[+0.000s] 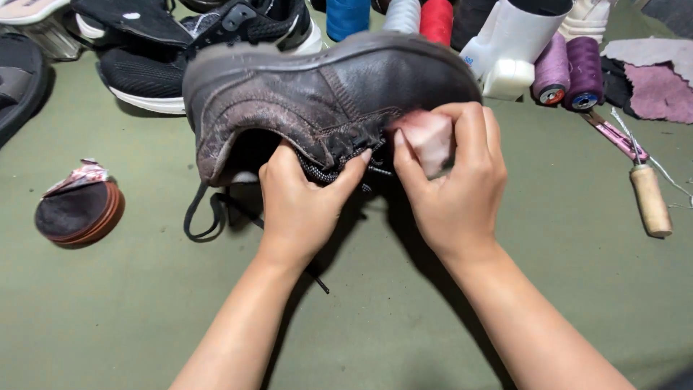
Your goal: Polishing a brown leather boot using a cloth and polish at a workbench.
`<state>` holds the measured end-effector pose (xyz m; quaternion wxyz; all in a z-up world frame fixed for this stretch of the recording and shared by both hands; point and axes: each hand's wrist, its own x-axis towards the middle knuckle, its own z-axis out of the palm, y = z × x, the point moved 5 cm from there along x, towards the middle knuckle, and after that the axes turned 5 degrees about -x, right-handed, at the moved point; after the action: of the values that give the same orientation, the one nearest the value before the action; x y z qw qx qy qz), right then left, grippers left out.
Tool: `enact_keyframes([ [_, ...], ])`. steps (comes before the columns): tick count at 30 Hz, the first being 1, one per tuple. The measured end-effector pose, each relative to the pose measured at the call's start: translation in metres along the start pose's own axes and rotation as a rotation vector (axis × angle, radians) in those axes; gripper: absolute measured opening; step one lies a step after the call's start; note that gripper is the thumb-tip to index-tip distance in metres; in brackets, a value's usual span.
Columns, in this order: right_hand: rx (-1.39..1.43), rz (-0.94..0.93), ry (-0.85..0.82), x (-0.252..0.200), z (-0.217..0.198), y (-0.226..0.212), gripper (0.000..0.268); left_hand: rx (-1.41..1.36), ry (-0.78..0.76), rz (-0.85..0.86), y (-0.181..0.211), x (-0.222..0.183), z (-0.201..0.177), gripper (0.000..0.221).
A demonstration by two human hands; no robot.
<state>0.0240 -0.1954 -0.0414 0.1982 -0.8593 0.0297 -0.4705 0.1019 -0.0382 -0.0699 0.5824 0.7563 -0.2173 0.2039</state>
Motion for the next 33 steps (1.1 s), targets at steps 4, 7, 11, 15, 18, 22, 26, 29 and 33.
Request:
enact_keyframes([
  [4,0.023,-0.009,0.012,-0.013,0.011,0.0,0.029,0.034,-0.006,-0.072,-0.029,-0.021,0.006,0.031],
  [7,0.045,0.011,-0.052,-0.017,0.016,0.0,0.031,0.023,-0.017,-0.106,-0.027,-0.022,0.003,0.036],
  [11,0.029,-0.008,-0.024,-0.014,0.012,-0.004,0.028,0.015,-0.04,-0.15,-0.031,-0.024,0.004,0.035],
  [15,0.021,-0.089,0.018,-0.009,0.015,-0.016,0.028,-0.003,-0.041,-0.176,-0.037,-0.025,0.004,0.031],
  [18,0.017,-0.01,0.048,-0.001,0.023,-0.017,0.026,0.004,-0.064,-0.146,-0.044,-0.026,0.006,0.027],
  [22,0.074,-0.05,-0.003,-0.014,0.034,-0.022,0.032,0.011,-0.143,-0.23,-0.041,-0.025,0.002,0.023],
  [26,0.039,-0.025,0.01,-0.014,0.027,-0.012,0.021,-0.042,-0.273,-0.276,-0.038,-0.026,0.003,0.019],
  [29,0.046,-0.11,-0.035,-0.021,0.028,-0.024,0.027,0.013,-0.34,-0.362,-0.049,-0.028,0.002,0.019],
  [33,0.024,-0.027,0.007,-0.016,0.027,-0.011,0.024,-0.135,-0.406,-0.272,-0.043,-0.026,0.002,0.027],
])
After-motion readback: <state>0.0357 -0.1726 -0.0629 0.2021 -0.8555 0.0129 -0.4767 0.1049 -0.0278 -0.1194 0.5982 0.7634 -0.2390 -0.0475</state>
